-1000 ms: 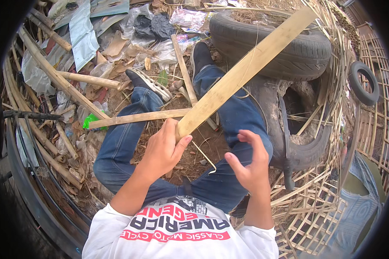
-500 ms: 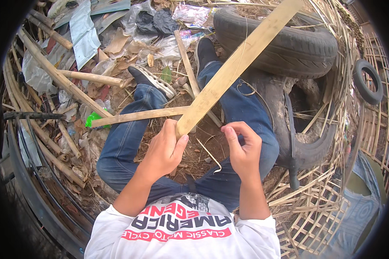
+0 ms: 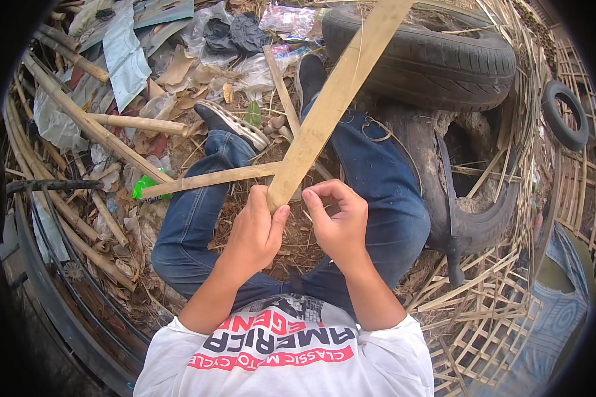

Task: The person uses a machete to shape a piece of bamboo and then hammers nails into the bamboo to join two pieces together.

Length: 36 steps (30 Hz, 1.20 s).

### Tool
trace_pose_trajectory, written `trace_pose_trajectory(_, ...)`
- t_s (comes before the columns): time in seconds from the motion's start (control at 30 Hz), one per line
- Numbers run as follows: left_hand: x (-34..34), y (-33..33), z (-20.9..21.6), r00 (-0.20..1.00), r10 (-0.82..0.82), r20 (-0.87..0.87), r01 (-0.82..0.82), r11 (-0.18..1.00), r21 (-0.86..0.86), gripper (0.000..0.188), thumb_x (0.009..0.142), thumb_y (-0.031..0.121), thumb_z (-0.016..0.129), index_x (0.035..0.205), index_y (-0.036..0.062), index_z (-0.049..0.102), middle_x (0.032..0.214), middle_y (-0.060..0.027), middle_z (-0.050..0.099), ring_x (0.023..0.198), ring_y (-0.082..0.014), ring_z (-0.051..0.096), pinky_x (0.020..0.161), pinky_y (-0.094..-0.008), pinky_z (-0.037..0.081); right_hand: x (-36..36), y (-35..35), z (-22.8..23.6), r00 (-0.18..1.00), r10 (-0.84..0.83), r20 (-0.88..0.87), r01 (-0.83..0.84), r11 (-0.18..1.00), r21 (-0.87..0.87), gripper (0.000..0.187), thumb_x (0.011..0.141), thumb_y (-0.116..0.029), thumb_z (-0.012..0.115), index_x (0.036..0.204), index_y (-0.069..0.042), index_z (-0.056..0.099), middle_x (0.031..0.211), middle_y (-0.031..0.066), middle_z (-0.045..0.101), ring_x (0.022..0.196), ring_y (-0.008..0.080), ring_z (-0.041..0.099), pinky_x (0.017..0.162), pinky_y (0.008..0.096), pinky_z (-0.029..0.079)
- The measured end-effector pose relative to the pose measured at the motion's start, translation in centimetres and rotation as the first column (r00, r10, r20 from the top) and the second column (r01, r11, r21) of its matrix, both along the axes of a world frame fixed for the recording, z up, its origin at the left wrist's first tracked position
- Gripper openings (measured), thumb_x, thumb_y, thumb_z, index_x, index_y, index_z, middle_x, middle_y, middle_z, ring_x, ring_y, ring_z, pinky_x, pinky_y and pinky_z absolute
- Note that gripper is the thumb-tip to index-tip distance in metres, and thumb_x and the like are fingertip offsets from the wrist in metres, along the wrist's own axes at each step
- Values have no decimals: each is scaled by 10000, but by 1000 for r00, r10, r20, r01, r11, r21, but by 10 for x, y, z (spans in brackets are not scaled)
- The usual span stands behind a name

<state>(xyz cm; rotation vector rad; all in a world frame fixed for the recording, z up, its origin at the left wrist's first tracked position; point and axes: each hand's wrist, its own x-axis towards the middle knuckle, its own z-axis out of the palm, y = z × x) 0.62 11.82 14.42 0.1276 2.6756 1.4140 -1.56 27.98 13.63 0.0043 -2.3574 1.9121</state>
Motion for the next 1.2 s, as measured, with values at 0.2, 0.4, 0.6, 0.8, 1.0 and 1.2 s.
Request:
trace_pose_trajectory(0.2,-3,-4,-5,997,34,76,-46,987,153,270,998,224,516,1076,-6,398,896,-235,565,785,-412,598,676,-476,456,4,-3,0,999,38,15,-39,999,15,91,848,-33,693,826,42,646,753,66,663,686,98,598,656,245,475)
trace_pose_trajectory(0.4,-13,-19,-14,959,72,274,-231,761,606,330,1038,404,422,1036,74,405,837,-41,432,694,-161,459,655,-314,413,16,17,-11,997,54,48,-63,978,201,76,840,-9,685,802,29,632,750,70,657,667,111,600,638,253,473)
trace_pose_trajectory(0.6,-29,-42,-17,909,-204,362,-316,227,921,490,1000,634,282,930,156,367,812,11,368,686,-115,421,670,-281,381,27,63,-8,990,106,92,-134,903,407,88,779,7,686,846,14,629,762,58,641,706,139,574,690,268,446)
trace_pose_trajectory(0.8,-29,-43,-19,922,-232,308,-278,154,948,369,1036,509,331,948,155,387,824,5,381,716,-125,436,701,-296,382,32,72,23,920,295,256,-382,819,428,271,732,-17,717,985,-12,619,921,98,657,850,212,631,786,329,467)
trace_pose_trajectory(1.0,-29,-36,-21,948,-224,226,-194,154,969,287,1045,429,374,958,155,394,845,4,377,736,-131,438,720,-308,383,34,24,21,875,437,208,-471,867,159,465,743,-147,805,1137,-4,603,1032,126,633,924,244,631,858,346,490)
trace_pose_trajectory(1.2,-26,-33,-21,956,-260,136,-111,109,988,250,1031,411,417,978,167,403,872,1,366,772,-143,442,743,-319,381,36,-7,12,841,499,210,-500,865,-49,652,783,-167,800,1310,32,471,1131,141,634,1075,220,618,955,364,466)
